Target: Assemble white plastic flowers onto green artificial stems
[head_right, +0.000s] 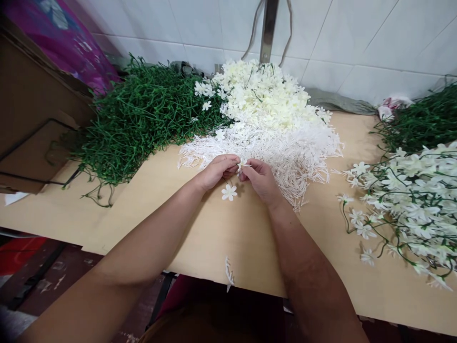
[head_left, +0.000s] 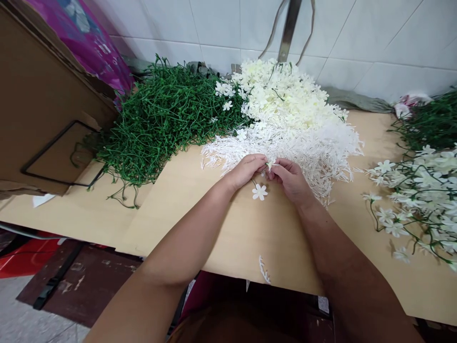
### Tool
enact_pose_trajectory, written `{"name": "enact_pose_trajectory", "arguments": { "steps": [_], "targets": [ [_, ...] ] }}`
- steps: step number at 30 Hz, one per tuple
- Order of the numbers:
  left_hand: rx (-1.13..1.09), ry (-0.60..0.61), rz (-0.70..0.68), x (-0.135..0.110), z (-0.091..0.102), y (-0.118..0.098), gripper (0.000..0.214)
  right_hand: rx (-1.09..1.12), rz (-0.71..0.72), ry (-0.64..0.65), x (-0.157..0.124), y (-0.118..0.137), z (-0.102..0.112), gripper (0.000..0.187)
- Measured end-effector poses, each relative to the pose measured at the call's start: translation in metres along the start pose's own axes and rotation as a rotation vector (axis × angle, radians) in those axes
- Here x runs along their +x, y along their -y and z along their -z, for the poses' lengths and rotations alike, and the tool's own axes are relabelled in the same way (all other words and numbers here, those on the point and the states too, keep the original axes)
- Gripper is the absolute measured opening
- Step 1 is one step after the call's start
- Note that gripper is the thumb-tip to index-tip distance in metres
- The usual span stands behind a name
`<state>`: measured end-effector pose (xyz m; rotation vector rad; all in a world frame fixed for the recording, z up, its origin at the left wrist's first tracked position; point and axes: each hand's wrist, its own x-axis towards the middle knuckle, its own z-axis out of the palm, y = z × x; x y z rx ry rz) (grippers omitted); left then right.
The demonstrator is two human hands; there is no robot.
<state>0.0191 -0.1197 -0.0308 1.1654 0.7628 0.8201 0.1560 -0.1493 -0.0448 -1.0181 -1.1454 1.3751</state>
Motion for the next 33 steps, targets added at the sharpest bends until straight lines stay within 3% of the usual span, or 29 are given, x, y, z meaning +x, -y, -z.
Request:
{"name": "enact_pose_trajectory", "arguments": {
  "steps": [10,19,33],
  "targets": [
    [-0.069,-0.015,0.029,0.000,-0.002,-0.002,0.024,0.126,-0.003,0.037,0.001,-0.005,0.003,0.018],
    [0.062,0.064,-0.035,0.001,0.002,0.004,0.019,-0.046,-0.029,-0.027,-0.001,0.002,-0.001,0.015],
    [0.312,0.113,-0.124,0.004,0.004,0.016,0.024,-0.217,-0.085,0.034,-0.001,0.005,0.007,0.016]
  ]
}}
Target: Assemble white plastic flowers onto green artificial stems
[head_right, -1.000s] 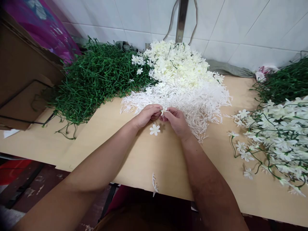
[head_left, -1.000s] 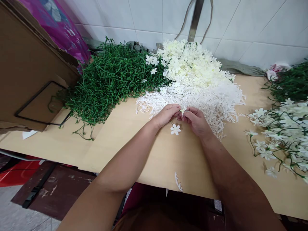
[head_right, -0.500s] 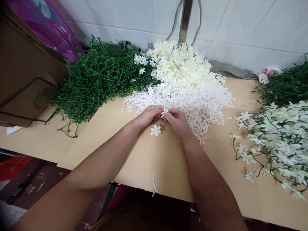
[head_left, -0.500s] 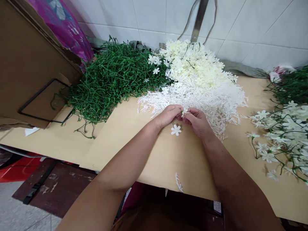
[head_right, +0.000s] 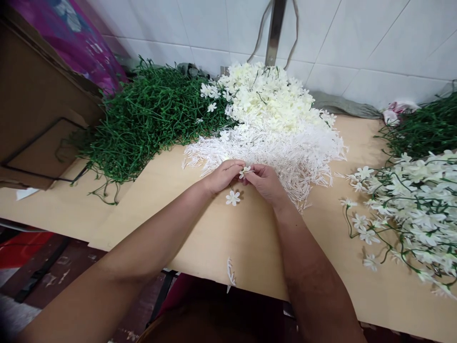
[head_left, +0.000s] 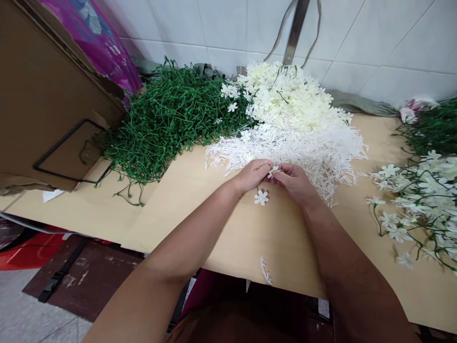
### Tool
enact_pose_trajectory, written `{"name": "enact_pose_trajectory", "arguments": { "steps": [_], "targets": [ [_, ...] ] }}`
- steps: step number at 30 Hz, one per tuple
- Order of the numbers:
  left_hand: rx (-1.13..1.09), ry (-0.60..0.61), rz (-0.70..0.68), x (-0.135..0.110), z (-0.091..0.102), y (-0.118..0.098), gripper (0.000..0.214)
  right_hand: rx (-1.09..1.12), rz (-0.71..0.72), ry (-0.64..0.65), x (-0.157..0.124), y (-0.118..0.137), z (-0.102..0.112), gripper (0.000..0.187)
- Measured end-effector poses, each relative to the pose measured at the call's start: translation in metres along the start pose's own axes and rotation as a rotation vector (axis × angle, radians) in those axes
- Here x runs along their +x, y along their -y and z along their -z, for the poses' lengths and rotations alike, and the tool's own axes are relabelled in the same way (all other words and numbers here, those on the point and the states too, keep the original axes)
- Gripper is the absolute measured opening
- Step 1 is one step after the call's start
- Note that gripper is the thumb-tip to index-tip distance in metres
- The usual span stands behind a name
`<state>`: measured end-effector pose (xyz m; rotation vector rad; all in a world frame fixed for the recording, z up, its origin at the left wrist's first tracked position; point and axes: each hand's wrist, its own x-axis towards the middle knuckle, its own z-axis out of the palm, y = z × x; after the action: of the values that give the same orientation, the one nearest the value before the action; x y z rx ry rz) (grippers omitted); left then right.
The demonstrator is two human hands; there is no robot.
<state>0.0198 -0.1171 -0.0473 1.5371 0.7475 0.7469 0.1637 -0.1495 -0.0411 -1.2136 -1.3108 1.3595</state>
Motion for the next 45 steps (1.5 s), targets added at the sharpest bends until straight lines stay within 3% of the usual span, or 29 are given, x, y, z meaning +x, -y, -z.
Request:
{"name": "enact_pose_trajectory", "arguments": {
  "steps": [12,20,25,34,45],
  "targets": [
    [0.325,-0.008,0.008,-0.005,0.000,-0.004,0.027,-0.115,-0.003,-0.027,0.000,-0.002,0.001,0.017],
    [0.007,0.011,0.044,-0.004,0.002,-0.004,0.023,0.093,0.002,0.046,0.003,-0.009,0.004,0.024],
    [-0.013,-0.066,0.071,-0.005,0.007,-0.010,0.022,0.202,-0.004,0.053,0.002,-0.009,0.004,0.030],
    [0.045,-0.012,-0.030,-0.009,0.005,-0.014,0.026,0.150,0.065,0.109,0.002,-0.013,0.005,0.030],
    [0.019,-0.048,0.047,-0.004,-0.001,-0.009,0.023,0.079,0.111,0.071,0.000,-0.004,0.003,0.025]
  ]
}}
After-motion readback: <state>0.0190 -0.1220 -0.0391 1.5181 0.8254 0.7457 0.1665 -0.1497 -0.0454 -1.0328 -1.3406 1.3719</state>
